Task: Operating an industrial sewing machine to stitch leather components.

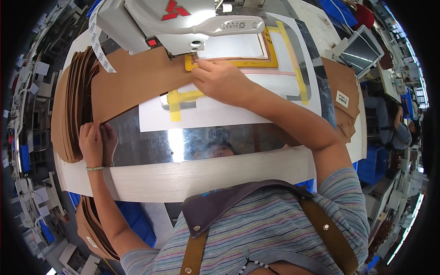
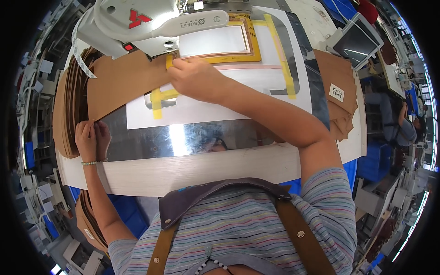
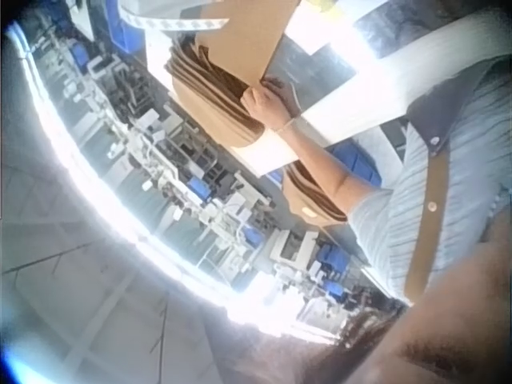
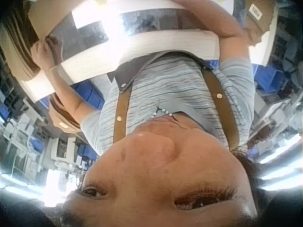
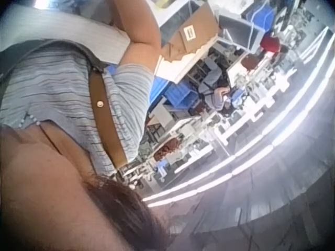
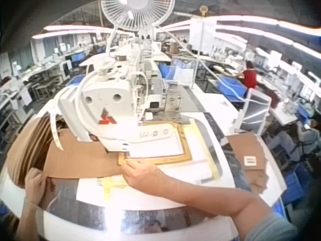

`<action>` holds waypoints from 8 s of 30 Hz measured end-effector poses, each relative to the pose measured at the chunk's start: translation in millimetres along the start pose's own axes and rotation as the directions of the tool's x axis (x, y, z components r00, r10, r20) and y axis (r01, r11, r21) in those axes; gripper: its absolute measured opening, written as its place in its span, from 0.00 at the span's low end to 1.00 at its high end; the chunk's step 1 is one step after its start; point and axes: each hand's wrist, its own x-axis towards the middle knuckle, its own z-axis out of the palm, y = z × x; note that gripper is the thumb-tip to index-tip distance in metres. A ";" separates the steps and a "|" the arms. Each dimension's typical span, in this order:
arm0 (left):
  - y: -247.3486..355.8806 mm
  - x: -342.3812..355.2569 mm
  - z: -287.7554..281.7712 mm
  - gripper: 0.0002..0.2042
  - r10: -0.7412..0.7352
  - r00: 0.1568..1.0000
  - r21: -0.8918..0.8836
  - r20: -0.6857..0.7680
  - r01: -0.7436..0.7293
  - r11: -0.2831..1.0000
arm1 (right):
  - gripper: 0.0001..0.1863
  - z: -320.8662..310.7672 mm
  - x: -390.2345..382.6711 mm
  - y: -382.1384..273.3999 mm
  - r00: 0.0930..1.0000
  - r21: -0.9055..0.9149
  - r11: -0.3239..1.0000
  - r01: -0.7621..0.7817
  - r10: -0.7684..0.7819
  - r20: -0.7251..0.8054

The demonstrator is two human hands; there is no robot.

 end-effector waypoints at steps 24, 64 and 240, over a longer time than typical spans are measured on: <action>173.4 155.4 69.9 0.13 0.567 0.811 -0.144 -0.144 -0.584 0.799 | 0.03 -102.6 -173.4 104.5 0.949 -0.303 0.930 -0.209 0.267 0.166; 174.1 103.7 53.5 0.25 0.274 0.959 -0.225 0.068 -0.253 0.941 | 0.24 -104.2 -202.1 50.5 0.676 -0.069 0.707 -0.704 0.697 0.239; 154.3 238.5 162.1 0.15 0.423 0.900 -0.464 0.102 -0.334 0.821 | 0.26 30.6 -27.9 74.8 0.982 0.409 0.893 -0.188 0.155 0.112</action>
